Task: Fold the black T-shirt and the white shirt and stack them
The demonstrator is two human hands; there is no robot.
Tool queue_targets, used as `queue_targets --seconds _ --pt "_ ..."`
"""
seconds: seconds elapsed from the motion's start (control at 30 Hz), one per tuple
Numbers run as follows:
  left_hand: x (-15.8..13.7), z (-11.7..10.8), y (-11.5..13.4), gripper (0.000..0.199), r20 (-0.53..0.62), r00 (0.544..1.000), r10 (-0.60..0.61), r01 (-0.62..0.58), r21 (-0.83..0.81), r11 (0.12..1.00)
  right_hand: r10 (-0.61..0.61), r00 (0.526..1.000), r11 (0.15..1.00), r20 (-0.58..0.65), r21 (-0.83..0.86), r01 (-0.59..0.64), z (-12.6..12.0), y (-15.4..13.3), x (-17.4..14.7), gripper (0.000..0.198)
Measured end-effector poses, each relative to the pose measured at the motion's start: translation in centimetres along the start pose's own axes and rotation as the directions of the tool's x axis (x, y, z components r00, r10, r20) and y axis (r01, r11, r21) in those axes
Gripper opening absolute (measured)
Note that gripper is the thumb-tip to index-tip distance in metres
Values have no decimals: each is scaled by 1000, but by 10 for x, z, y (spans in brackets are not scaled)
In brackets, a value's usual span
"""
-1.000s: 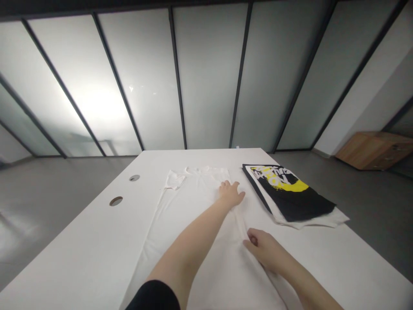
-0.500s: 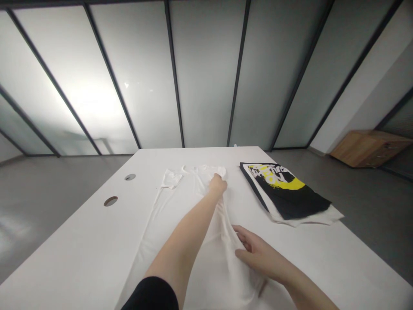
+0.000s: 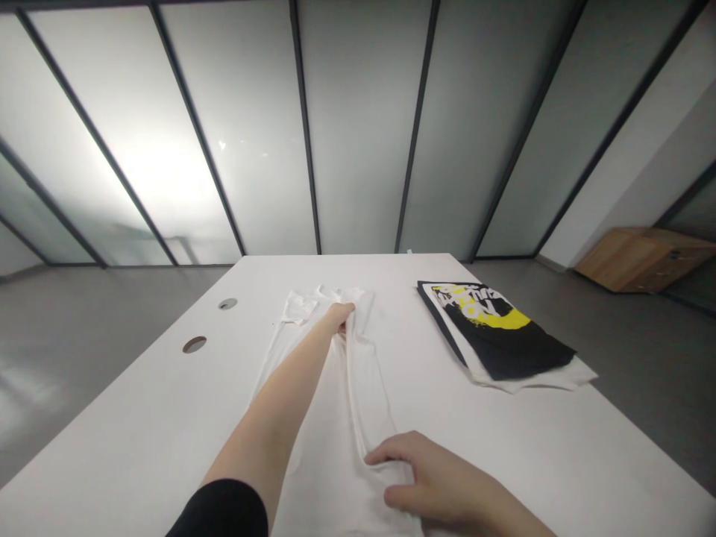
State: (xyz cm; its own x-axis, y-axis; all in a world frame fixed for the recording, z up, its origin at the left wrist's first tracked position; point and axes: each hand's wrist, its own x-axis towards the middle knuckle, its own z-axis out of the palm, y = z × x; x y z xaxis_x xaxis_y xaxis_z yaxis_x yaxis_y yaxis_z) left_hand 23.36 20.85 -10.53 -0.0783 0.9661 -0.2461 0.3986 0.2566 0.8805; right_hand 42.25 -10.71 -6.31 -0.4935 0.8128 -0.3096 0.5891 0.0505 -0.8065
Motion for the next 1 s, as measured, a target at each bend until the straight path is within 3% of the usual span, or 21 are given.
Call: queue_targets --seconds 0.1,0.23,0.4,0.53,0.67,0.87,1.0 --pt "1 -1 2 24 45 999 -17 17 -7 1000 -44 998 999 -35 18 44 0 -3 1 47" --pt "5 1 9 18 14 999 38 -36 -83 996 -127 990 991 -68 32 129 0 -4 3 42" --pt "8 -1 7 54 -59 998 24 -33 -156 987 -283 958 958 -38 27 284 8 1 8 54" --pt "4 -9 -4 70 4 1000 6 -5 -125 992 -343 935 937 87 -44 348 17 3 13 58" --pt "6 -13 -3 61 88 994 68 -61 -76 995 -350 923 930 160 -56 362 18 -2 16 52" --pt "20 -11 13 59 54 973 226 -220 -97 971 -382 905 910 189 -95 404 20 -3 19 44" --pt "23 -9 12 61 25 967 252 -248 -120 961 -450 872 878 191 -86 471 24 5 24 38"
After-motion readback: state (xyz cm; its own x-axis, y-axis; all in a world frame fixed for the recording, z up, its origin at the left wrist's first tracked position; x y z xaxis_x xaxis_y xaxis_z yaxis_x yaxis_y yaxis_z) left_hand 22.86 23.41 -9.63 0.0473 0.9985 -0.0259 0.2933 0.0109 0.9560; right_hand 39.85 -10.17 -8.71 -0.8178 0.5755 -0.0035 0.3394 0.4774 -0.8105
